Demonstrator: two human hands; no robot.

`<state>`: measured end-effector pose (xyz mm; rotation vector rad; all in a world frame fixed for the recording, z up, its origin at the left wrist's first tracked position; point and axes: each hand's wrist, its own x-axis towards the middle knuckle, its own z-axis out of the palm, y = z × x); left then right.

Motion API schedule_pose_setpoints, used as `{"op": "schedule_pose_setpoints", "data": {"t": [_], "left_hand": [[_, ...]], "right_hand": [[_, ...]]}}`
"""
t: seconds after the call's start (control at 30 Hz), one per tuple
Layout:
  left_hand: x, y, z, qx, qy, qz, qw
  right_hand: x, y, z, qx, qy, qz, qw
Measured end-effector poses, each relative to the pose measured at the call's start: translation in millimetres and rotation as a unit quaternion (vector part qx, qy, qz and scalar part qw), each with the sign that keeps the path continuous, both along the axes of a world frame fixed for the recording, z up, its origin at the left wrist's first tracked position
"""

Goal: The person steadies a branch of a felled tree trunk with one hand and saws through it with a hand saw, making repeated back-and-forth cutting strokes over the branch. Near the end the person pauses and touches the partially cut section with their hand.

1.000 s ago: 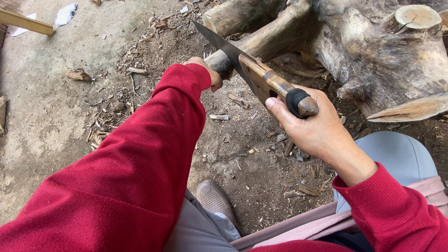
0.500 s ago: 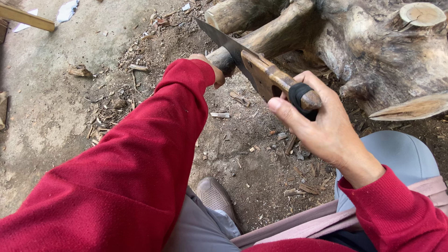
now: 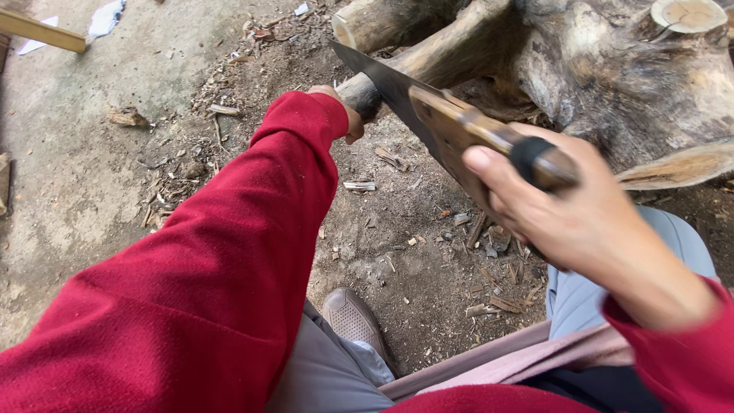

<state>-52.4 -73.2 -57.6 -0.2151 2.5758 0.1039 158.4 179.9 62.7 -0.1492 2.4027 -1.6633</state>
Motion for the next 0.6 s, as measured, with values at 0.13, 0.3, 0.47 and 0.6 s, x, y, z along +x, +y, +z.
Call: {"op": "schedule_pose_setpoints", "data": {"t": [0.13,0.3,0.47,0.6], "left_hand": [[2,-1,2,0.021,0.027,0.011,0.999],[-1,-3,1,0.008,0.035,0.023,0.999],[4,-3,-7,-0.007,0.027,0.023,0.999],[4,-4,-10,-0.033,0.002,0.0,0.999]], "right_hand": [[21,16,10,0.081,-0.038,-0.079,0.993],[-28,-9,-24,0.066,0.001,-0.045,0.997],[-57,-33,-40,0.021,0.018,-0.012,1.0],[-8,6,-28,0.063,-0.028,-0.036,0.997]]}}
